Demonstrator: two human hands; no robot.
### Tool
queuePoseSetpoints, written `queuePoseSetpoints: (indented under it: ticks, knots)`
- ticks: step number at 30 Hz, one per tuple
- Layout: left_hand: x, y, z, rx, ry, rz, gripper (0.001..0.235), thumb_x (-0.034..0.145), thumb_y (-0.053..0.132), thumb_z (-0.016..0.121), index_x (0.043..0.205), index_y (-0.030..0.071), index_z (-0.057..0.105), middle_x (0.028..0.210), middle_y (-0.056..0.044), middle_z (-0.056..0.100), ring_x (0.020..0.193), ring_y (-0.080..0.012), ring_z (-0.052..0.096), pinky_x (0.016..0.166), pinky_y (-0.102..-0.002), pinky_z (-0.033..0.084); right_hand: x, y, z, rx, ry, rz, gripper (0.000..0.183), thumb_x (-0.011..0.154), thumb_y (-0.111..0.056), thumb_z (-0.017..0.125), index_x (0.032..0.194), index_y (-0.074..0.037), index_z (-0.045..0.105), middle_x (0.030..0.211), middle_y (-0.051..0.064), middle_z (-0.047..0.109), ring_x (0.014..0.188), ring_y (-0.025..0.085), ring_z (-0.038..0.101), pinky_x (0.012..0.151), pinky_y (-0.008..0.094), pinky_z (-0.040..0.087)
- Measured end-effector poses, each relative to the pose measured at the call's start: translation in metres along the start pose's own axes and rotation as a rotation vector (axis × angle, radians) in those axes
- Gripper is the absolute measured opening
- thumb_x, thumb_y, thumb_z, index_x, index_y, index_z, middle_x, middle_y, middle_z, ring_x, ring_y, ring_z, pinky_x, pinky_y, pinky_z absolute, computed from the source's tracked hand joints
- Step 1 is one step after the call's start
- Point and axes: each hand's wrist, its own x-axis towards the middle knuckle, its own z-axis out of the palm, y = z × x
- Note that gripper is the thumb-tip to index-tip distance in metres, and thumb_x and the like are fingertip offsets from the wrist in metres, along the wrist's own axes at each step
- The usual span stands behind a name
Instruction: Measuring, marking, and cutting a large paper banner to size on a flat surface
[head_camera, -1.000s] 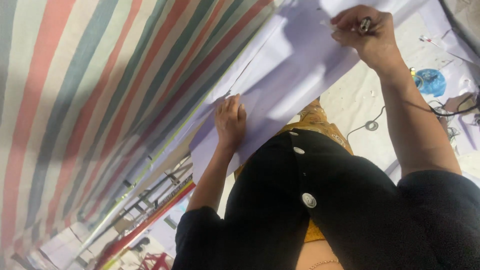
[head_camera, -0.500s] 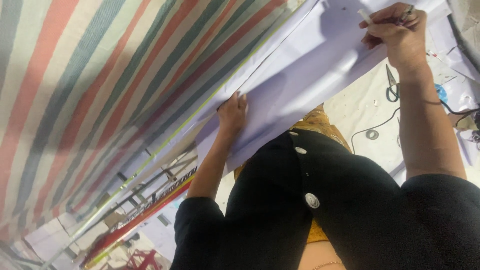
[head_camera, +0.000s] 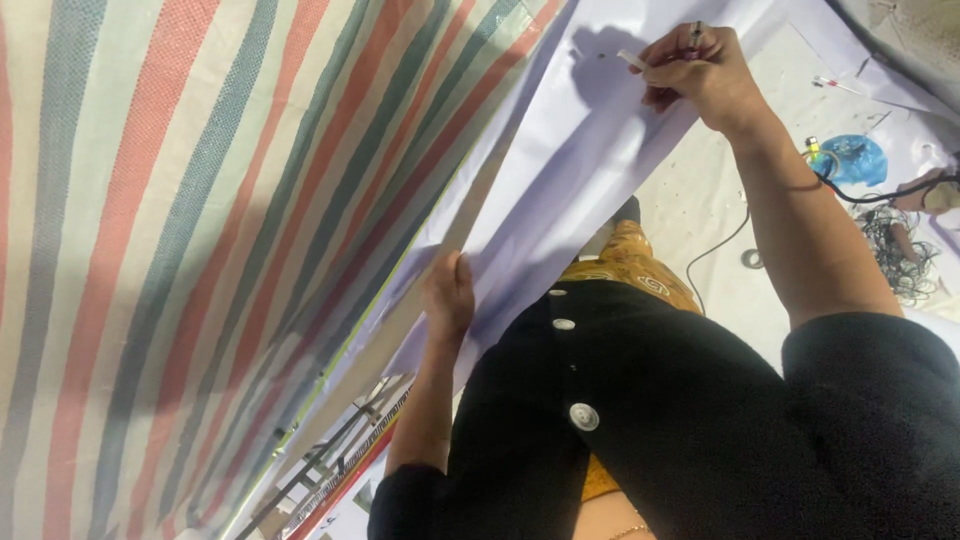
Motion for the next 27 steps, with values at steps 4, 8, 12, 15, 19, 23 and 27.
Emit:
queuePoseSetpoints:
  ticks: [4,8,12,15,19,23,27]
  knots:
    - [0.012,0.032,-0.042,0.076,0.078,0.026,0.038,0.108,0.038,0.041,0.081,0.014,0.053,0.073,-0.004,0.054,0.068,-0.0247,0.054,0.059,-0.043,0.037,-0.001,-0.011,0.006,-0.033,0.020,0.102,0.007,0.090,-0.004,0.073,0.095,-0.007,0.069,0.084,0.007,0.068,0.069,0.017,0.071,0.059,0.024,0.063]
    - [0.028,-0.007,-0.029,0.152,0.211,0.038,0.025,0.103,0.031,0.058,0.093,0.011,0.070,0.084,-0.009,0.068,0.070,-0.0297,0.064,0.060,-0.046,0.045,-0.001,-0.024,0.011,-0.065,-0.013,0.097,0.005,0.090,-0.005,0.071,0.091,-0.008,0.067,0.117,0.006,0.073,0.070,0.018,0.072,0.055,0.023,0.061]
    - [0.036,-0.006,-0.033,0.162,0.276,-0.026,0.015,0.096,0.027,0.069,0.103,0.014,0.073,0.091,-0.002,0.074,0.076,-0.0227,0.068,0.064,-0.041,0.051,0.002,-0.021,0.010,-0.088,-0.033,0.141,0.008,0.087,-0.009,0.071,0.088,-0.011,0.064,0.124,0.005,0.070,0.069,0.016,0.071,0.053,0.022,0.056]
    - [0.038,-0.006,-0.032,0.179,0.230,-0.117,0.027,0.098,0.032,0.064,0.120,0.017,0.070,0.099,-0.002,0.071,0.083,-0.0219,0.067,0.069,-0.043,0.053,0.004,-0.020,0.008,-0.086,-0.048,0.162,0.008,0.088,-0.007,0.071,0.088,-0.011,0.064,0.125,0.005,0.070,0.070,0.017,0.071,0.055,0.023,0.057]
    - [0.040,-0.015,-0.024,0.271,0.165,-0.150,0.039,0.101,0.039,0.059,0.131,0.019,0.072,0.103,-0.004,0.056,0.080,-0.0235,0.064,0.065,-0.047,0.055,0.012,-0.016,0.007,-0.073,-0.052,0.214,0.008,0.083,-0.006,0.072,0.085,-0.009,0.065,0.120,0.008,0.070,0.069,0.017,0.071,0.056,0.025,0.059]
    - [0.038,-0.022,-0.021,0.338,0.203,-0.123,0.033,0.100,0.030,0.063,0.129,0.021,0.075,0.096,-0.001,0.051,0.074,-0.0213,0.063,0.055,-0.045,0.055,0.016,-0.032,0.004,-0.136,-0.121,0.244,0.008,0.085,-0.004,0.071,0.090,-0.004,0.065,0.116,0.011,0.068,0.072,0.021,0.072,0.056,0.027,0.058]
    - [0.038,-0.022,-0.025,0.331,0.215,-0.094,0.031,0.099,0.028,0.066,0.129,0.024,0.075,0.093,0.000,0.049,0.066,-0.0190,0.057,0.050,-0.042,0.053,0.046,-0.028,0.001,-0.358,-0.089,-0.058,0.013,0.103,0.001,0.072,0.101,-0.009,0.064,0.093,0.003,0.065,0.078,0.013,0.060,0.069,0.026,0.049]
